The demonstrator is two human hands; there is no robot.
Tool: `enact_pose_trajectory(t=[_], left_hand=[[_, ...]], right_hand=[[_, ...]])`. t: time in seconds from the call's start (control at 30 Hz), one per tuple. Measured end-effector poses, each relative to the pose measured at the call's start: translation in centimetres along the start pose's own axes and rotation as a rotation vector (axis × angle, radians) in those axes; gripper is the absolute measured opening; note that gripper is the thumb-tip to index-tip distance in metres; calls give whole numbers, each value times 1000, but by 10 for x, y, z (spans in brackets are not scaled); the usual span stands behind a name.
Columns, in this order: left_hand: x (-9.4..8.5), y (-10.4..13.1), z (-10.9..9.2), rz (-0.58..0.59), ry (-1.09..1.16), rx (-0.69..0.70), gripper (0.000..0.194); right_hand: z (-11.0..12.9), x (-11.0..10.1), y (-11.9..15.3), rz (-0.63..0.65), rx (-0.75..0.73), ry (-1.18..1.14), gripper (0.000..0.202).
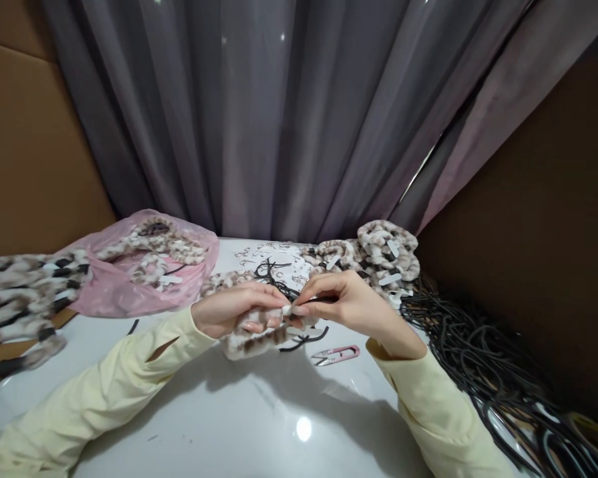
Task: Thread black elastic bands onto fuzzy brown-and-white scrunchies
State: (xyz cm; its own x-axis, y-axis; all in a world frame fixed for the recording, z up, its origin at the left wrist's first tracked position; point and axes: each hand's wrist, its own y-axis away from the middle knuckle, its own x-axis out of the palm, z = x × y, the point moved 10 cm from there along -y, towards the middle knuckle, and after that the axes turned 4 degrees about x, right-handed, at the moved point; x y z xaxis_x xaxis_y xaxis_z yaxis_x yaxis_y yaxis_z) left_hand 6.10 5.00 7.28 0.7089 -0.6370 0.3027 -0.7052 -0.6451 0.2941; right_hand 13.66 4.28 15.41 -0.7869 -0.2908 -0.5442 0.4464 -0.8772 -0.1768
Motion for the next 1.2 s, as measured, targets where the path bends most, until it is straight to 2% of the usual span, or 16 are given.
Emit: enact_pose_trajectory(t=[0.13, 0.3, 0.53, 0.67, 0.93, 1.2], left_hand=[[2, 0, -2, -4, -26, 30, 15], [3, 1, -4, -4, -26, 46, 21], [0, 3, -6, -37, -81, 77, 29], [3, 4, -8, -18, -156, 114, 33], [4, 6, -12, -34, -200, 191, 26], [-2, 8, -17, -157, -446, 280, 32]], right_hand=[[10, -1, 3, -63, -93, 43, 15], [20, -6, 5, -135, -195, 76, 6], [33, -6, 11, -207, -320, 198, 11], [34, -5, 12, -203, -332, 235, 11], [37, -5, 13, -202, -352, 288, 13], [39, -4, 15, -190, -387, 317, 15]])
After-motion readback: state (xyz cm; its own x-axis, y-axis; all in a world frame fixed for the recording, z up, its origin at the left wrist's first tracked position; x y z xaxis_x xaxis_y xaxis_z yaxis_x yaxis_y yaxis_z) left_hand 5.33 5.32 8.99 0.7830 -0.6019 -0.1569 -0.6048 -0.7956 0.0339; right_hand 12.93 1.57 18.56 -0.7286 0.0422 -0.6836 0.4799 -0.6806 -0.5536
